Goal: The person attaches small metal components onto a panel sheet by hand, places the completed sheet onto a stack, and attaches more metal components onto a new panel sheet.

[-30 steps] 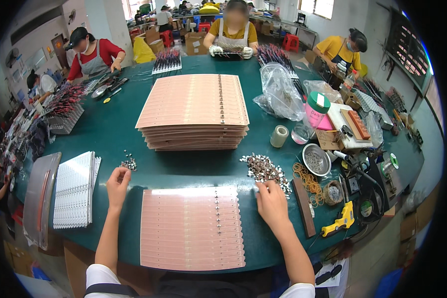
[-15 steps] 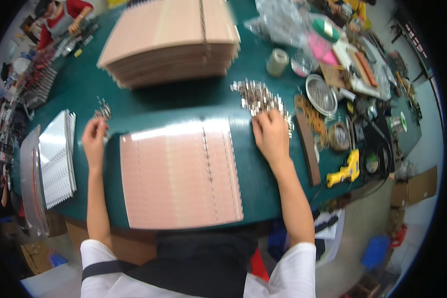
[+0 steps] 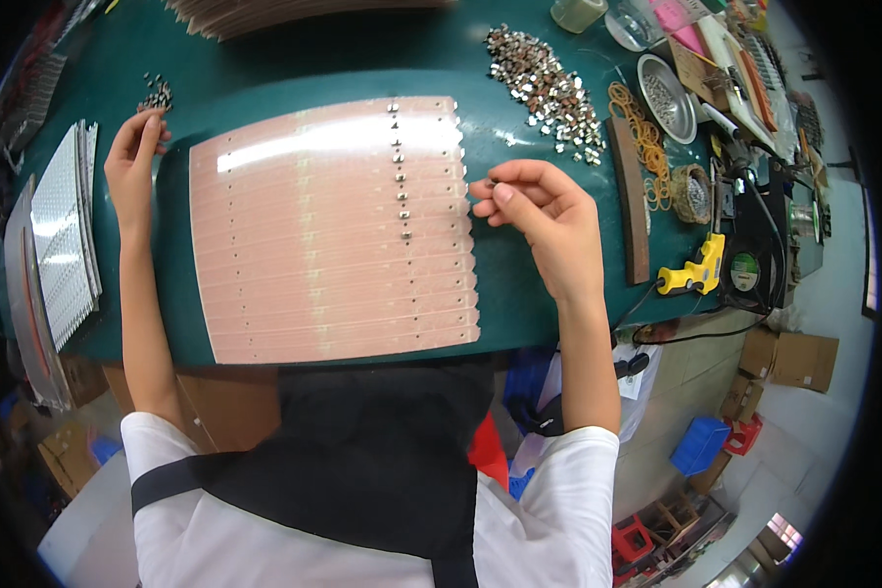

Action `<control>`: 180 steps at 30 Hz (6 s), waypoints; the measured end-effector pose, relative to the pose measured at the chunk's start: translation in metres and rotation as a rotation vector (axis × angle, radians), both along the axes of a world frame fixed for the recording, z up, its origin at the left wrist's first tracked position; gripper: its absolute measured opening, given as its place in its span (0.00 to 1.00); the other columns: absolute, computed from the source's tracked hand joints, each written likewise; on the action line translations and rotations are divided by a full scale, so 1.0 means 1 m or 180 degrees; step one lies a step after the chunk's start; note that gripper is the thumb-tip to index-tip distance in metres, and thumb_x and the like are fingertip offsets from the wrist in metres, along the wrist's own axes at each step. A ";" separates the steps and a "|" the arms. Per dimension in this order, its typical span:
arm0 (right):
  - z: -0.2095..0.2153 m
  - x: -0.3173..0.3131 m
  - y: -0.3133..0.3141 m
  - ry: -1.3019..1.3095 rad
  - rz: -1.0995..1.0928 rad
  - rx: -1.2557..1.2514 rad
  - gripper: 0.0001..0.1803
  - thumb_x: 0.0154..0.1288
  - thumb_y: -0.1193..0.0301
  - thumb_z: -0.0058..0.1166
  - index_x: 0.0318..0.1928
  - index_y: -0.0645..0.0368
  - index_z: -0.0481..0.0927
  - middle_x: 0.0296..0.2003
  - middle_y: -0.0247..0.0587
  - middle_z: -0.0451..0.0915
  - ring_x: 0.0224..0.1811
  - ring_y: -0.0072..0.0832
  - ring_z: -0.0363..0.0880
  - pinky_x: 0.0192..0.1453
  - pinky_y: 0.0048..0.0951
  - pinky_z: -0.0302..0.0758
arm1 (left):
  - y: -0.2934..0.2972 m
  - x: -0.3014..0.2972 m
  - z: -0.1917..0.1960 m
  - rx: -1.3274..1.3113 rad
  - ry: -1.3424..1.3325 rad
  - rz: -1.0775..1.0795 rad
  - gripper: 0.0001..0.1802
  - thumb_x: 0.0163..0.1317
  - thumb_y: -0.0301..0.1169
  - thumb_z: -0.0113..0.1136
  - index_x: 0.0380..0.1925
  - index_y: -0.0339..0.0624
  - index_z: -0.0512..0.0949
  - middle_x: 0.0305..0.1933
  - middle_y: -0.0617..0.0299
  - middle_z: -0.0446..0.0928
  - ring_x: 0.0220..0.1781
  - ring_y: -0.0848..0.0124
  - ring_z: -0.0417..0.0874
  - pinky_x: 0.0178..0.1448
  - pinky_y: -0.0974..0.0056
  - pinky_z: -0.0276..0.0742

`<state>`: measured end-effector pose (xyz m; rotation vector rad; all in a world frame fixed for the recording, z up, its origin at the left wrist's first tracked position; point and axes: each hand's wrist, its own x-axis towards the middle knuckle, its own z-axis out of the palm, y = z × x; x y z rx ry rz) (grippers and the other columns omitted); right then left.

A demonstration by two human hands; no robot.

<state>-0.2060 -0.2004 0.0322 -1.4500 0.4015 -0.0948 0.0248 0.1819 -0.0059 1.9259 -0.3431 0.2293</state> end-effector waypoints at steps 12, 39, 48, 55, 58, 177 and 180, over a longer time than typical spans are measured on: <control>-0.016 -0.016 0.056 -0.0716 0.0590 -0.2601 0.07 0.54 0.78 0.65 0.35 0.59 0.84 0.33 0.37 0.77 0.39 0.33 0.77 0.41 0.30 0.74 | -0.002 0.001 0.000 0.0048 -0.0100 -0.0071 0.13 0.68 0.35 0.61 0.45 0.39 0.84 0.38 0.65 0.82 0.39 0.79 0.81 0.42 0.73 0.74; -0.010 -0.011 0.060 -0.1381 0.0864 -0.3804 0.09 0.49 0.80 0.67 0.33 0.60 0.83 0.31 0.37 0.78 0.34 0.34 0.74 0.39 0.33 0.71 | -0.006 0.004 -0.005 0.0211 -0.0007 -0.0106 0.12 0.67 0.35 0.61 0.44 0.40 0.84 0.38 0.65 0.83 0.37 0.78 0.82 0.41 0.74 0.75; -0.004 0.017 -0.016 -0.0531 -0.0297 -0.3639 0.08 0.63 0.75 0.61 0.42 0.60 0.86 0.35 0.42 0.82 0.34 0.33 0.82 0.39 0.31 0.76 | -0.003 0.000 -0.006 0.0096 0.0029 -0.0066 0.12 0.68 0.35 0.61 0.44 0.41 0.84 0.37 0.67 0.82 0.36 0.79 0.81 0.41 0.74 0.74; -0.023 0.034 -0.017 -0.0539 -0.0118 -0.3843 0.05 0.62 0.74 0.61 0.38 0.62 0.82 0.34 0.39 0.80 0.32 0.27 0.78 0.37 0.27 0.73 | -0.001 0.002 -0.004 0.0160 -0.0078 -0.0032 0.12 0.68 0.36 0.61 0.44 0.41 0.84 0.36 0.65 0.82 0.36 0.78 0.82 0.41 0.73 0.75; -0.008 0.009 0.009 -0.0523 0.0193 -0.2840 0.05 0.60 0.76 0.62 0.37 0.62 0.81 0.32 0.38 0.79 0.31 0.26 0.76 0.36 0.26 0.72 | -0.002 0.003 -0.004 0.0139 -0.0073 0.0001 0.12 0.67 0.36 0.62 0.44 0.41 0.85 0.36 0.65 0.82 0.36 0.78 0.82 0.41 0.73 0.75; -0.024 0.039 -0.073 -0.0373 -0.0028 -0.3766 0.07 0.59 0.76 0.62 0.39 0.62 0.83 0.35 0.42 0.77 0.33 0.32 0.79 0.40 0.31 0.76 | -0.003 -0.001 -0.005 0.0124 0.0122 -0.0116 0.11 0.68 0.33 0.61 0.43 0.38 0.83 0.36 0.67 0.81 0.35 0.79 0.80 0.42 0.73 0.76; -0.024 0.046 -0.075 -0.0288 -0.0056 -0.3930 0.06 0.60 0.75 0.62 0.37 0.62 0.82 0.33 0.42 0.76 0.34 0.33 0.79 0.41 0.32 0.76 | -0.003 0.000 -0.006 0.0125 0.0118 -0.0140 0.11 0.67 0.33 0.62 0.43 0.37 0.83 0.36 0.67 0.81 0.35 0.79 0.80 0.42 0.73 0.76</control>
